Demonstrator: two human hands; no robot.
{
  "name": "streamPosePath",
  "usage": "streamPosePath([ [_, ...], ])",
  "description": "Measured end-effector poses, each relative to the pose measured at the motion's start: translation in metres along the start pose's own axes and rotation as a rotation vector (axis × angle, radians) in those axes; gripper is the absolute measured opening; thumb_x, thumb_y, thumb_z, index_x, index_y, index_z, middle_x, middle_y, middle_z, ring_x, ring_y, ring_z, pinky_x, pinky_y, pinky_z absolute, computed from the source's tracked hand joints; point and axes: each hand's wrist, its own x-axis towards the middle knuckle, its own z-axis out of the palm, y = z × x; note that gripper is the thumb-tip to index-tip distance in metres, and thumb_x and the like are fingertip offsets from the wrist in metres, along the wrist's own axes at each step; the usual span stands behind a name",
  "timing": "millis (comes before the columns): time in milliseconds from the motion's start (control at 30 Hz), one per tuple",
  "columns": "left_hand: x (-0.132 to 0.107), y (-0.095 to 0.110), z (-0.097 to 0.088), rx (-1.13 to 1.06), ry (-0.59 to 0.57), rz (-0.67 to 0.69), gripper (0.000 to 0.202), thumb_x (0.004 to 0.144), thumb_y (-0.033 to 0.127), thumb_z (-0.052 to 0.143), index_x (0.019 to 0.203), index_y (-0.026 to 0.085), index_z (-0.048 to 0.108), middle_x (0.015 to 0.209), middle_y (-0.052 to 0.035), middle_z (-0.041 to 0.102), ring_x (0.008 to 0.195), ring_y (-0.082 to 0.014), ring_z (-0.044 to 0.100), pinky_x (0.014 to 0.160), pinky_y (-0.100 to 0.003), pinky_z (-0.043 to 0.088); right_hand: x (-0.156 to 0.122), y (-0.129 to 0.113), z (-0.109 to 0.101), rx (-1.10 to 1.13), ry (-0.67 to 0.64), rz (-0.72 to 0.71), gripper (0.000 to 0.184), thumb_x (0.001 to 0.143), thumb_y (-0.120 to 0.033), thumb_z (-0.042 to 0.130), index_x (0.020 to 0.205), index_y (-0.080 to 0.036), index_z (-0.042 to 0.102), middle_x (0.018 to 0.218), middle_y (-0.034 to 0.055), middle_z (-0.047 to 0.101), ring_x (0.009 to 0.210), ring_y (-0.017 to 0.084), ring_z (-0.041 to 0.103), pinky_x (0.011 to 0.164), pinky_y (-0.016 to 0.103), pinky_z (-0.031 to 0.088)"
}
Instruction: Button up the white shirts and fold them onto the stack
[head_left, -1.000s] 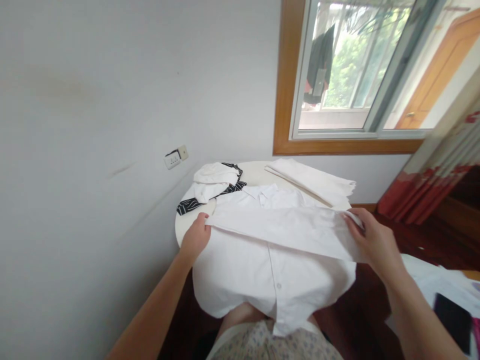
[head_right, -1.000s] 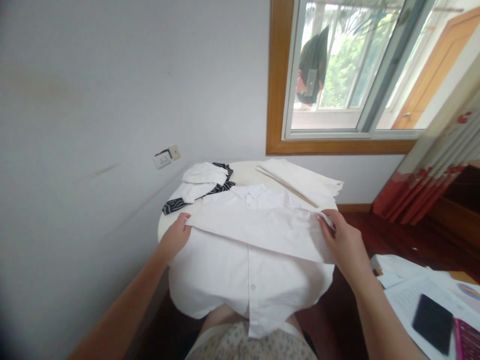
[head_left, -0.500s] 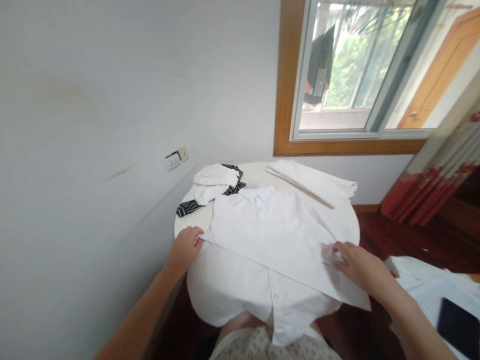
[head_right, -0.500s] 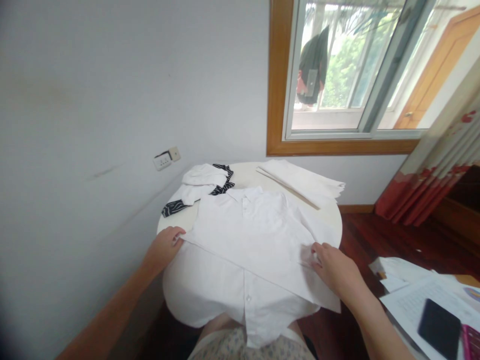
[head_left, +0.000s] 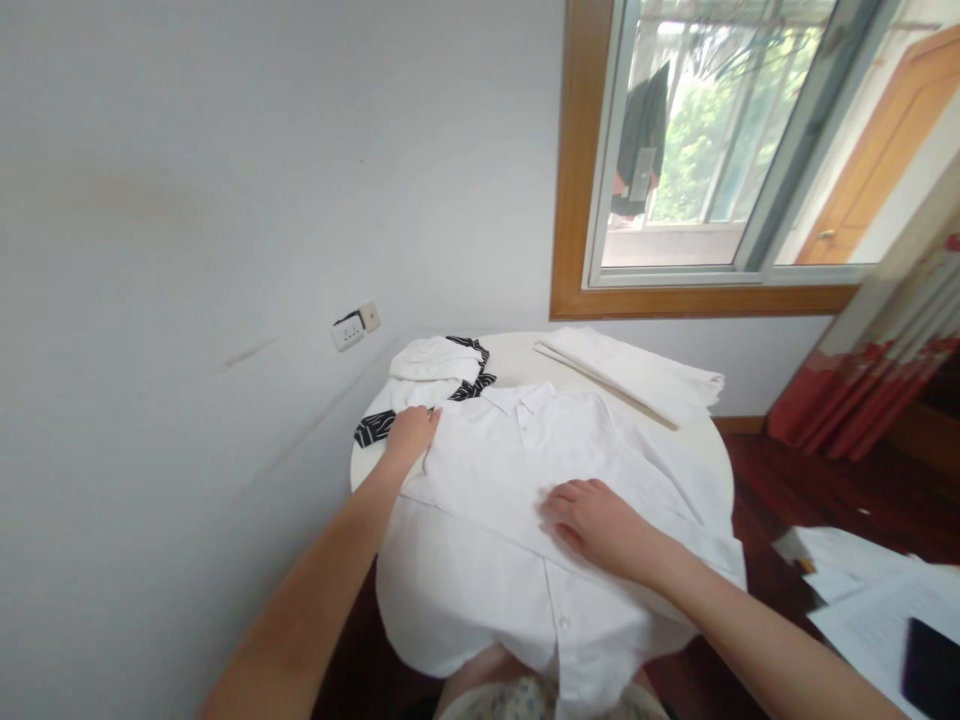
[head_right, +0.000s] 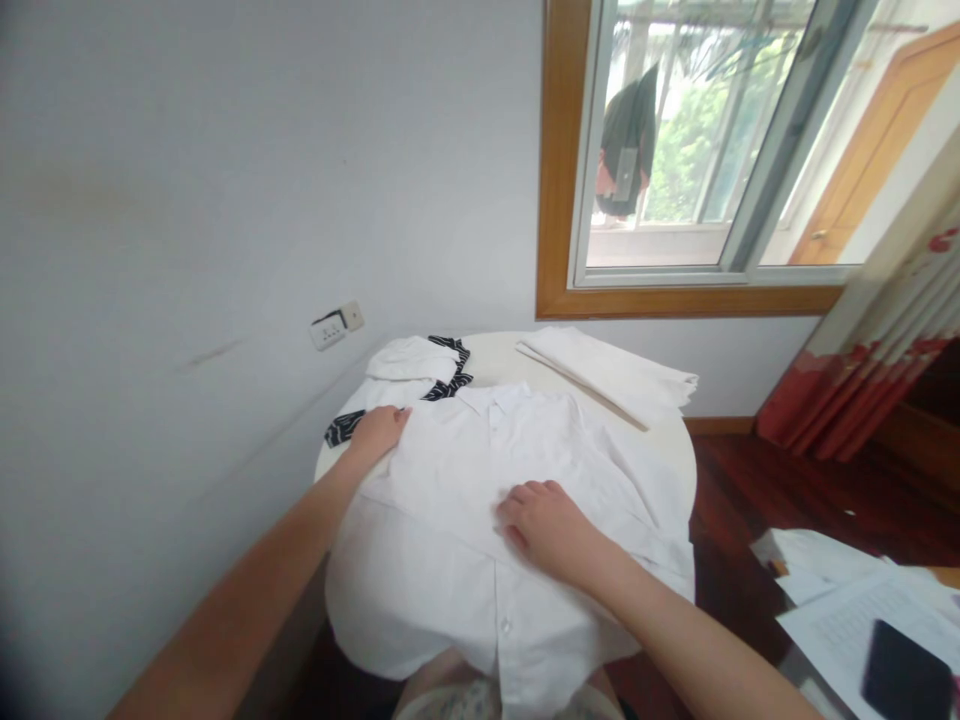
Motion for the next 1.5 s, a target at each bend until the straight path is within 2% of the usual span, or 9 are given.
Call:
streamPosePath([
  [167,0.021,0.002,0.008,-0.024,-0.014,-0.03,0.036,0.091,0.031,0.033,0.094,0.011,0.063,0.099,-0.0171,0.068,0.096,-0.0249,0.064,0.079,-0.031,0.045,0.008,-0.014,0.012,0.053,0.039,-0.071,0.036,0.094,-0.037,0.042,0.124,-0.022,0.055,0.125,0.0104,0.058,0.116,0.023,0.052,0.096,0.039,0.039],
  [400,0.021,0.008,0.001,-0.013,0.113,-0.047,0.043,0.095,0.034,0.019,0.11,0.01,0.05,0.091,-0.0168,0.068,0.089,-0.0265,0.066,0.072,-0.033,0.046,0.019,-0.019,0.025,0.091,0.023,-0.048,0.048,0.096,-0.045,0.031,0.139,-0.025,0.042,0.145,0.0109,0.04,0.133,0.028,0.035,0.106,0.051,0.029],
  [667,0.021,-0.008,0.009,0.05,0.018,-0.082,0.051,0.093,0.045,0.02,0.102,0.012,0.058,0.093,-0.0165,0.069,0.092,-0.0272,0.065,0.075,-0.033,0.046,0.013,-0.023,0.049,0.131,0.035,-0.069,0.057,0.093,-0.056,0.03,0.143,-0.029,0.034,0.152,0.008,0.025,0.141,0.029,0.016,0.111,0.058,0.014],
  [833,0.0,-0.016,0.006,-0.034,-0.103,-0.092,0.068,0.091,0.055,0.012,0.083,0.014,0.066,0.09,-0.0176,0.07,0.091,-0.0285,0.065,0.075,-0.035,0.046,0.011,-0.023,0.05,0.136,0.066,-0.068,0.056,0.093,-0.057,0.031,0.143,-0.031,0.035,0.152,0.007,0.025,0.141,0.028,0.016,0.111,0.056,0.013],
  [967,-0.032,-0.017,0.005,-0.021,-0.154,-0.046,0.06,0.09,0.054,0.021,0.082,0.015,0.065,0.088,-0.0142,0.07,0.086,-0.026,0.066,0.07,-0.032,0.045,0.011,-0.022,0.051,0.131,0.071,-0.067,0.056,0.093,-0.057,0.031,0.143,-0.03,0.035,0.152,0.0072,0.026,0.141,0.029,0.017,0.111,0.056,0.013],
  [1267,-0.065,-0.008,0.003,0.217,-0.014,-0.049,0.051,0.093,0.047,0.023,0.104,0.013,0.059,0.08,-0.0152,0.067,0.077,-0.0297,0.065,0.066,-0.037,0.046,0.012,-0.021,0.051,0.126,0.021,-0.064,0.06,0.092,-0.059,0.03,0.143,-0.028,0.035,0.152,0.0083,0.024,0.141,0.029,0.015,0.111,0.057,0.012],
  [1333,-0.068,-0.004,0.0,0.236,0.073,-0.028,0.052,0.092,0.048,0.026,0.11,0.011,0.057,0.088,-0.0174,0.066,0.082,-0.0311,0.064,0.068,-0.039,0.046,0.011,-0.021,0.048,0.136,0.009,-0.079,0.061,0.092,-0.06,0.03,0.143,-0.027,0.034,0.152,0.0089,0.025,0.141,0.029,0.016,0.11,0.057,0.013],
  [1433,-0.071,0.007,-0.002,0.191,0.228,0.151,0.051,0.092,0.045,0.027,0.119,0.011,0.054,0.111,-0.0206,0.06,0.103,-0.032,0.057,0.083,-0.042,0.044,0.01,-0.015,0.036,0.175,0.015,-0.119,0.06,0.093,-0.059,0.03,0.143,-0.027,0.034,0.15,0.0085,0.031,0.139,0.026,0.022,0.111,0.052,0.02],
  [1500,-0.071,0.015,0.003,0.117,0.241,0.31,0.05,0.093,0.044,0.028,0.126,0.014,0.051,0.126,-0.0187,0.054,0.118,-0.0296,0.049,0.097,-0.042,0.037,0.009,-0.002,0.026,0.185,0.05,-0.118,0.054,0.095,-0.051,0.031,0.142,-0.025,0.037,0.147,0.0081,0.037,0.137,0.023,0.029,0.11,0.046,0.025],
])
